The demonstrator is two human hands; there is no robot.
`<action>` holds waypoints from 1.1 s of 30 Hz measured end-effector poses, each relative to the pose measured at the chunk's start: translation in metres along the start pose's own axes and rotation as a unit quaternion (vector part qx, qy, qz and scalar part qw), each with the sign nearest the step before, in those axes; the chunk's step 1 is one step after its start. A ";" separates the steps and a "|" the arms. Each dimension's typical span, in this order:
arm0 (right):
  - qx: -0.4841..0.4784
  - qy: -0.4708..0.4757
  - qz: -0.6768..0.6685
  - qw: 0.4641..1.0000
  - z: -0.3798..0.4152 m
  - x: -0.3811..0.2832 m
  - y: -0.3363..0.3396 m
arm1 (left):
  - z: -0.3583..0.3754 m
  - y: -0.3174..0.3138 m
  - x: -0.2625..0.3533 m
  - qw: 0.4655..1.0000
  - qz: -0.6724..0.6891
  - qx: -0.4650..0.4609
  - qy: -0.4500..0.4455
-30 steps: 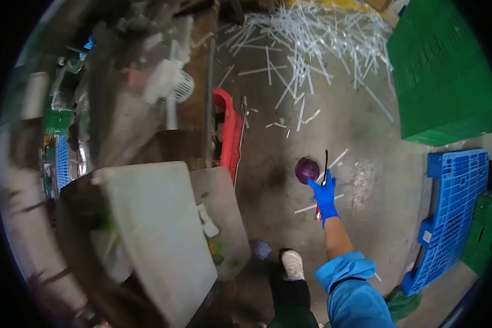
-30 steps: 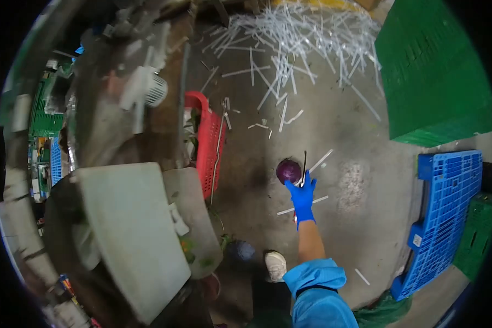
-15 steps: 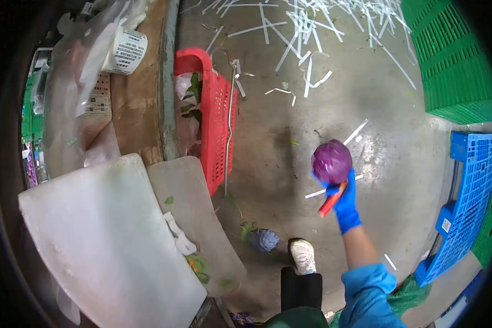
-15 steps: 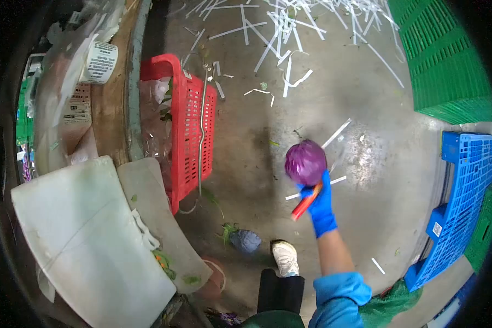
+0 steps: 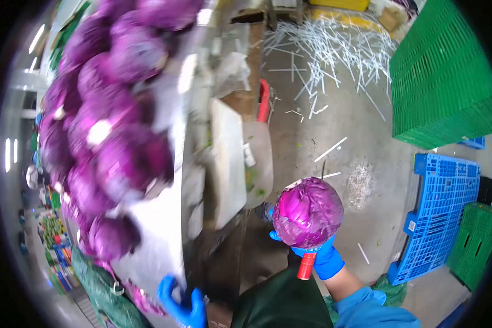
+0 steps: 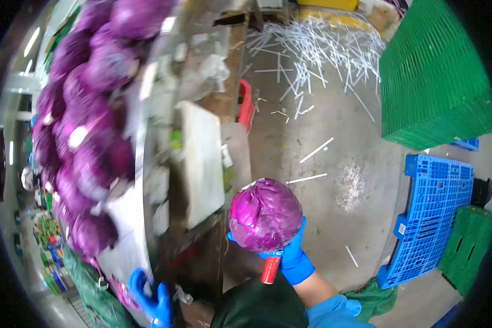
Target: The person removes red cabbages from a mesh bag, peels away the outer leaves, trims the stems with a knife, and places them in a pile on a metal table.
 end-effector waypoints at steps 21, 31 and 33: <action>-0.297 -0.136 0.407 0.853 0.429 0.375 -0.214 | 0.300 0.315 -0.118 0.903 0.317 0.226 -0.182; -0.250 -0.110 0.555 0.786 0.481 0.458 -0.228 | 0.360 0.341 -0.203 0.842 0.475 0.252 -0.037; -0.293 -0.095 0.524 0.794 0.478 0.465 -0.235 | 0.359 0.358 -0.201 0.852 0.453 0.262 -0.033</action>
Point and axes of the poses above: each hand's wrist, its own z-axis away from the middle knuckle, its own y-axis out of the back of the hand, x = y × z, the point moved 10 cm from there along -z, towards the middle knuckle, and after that the axes turned 3 degrees about -y, right-handed, at the moved point
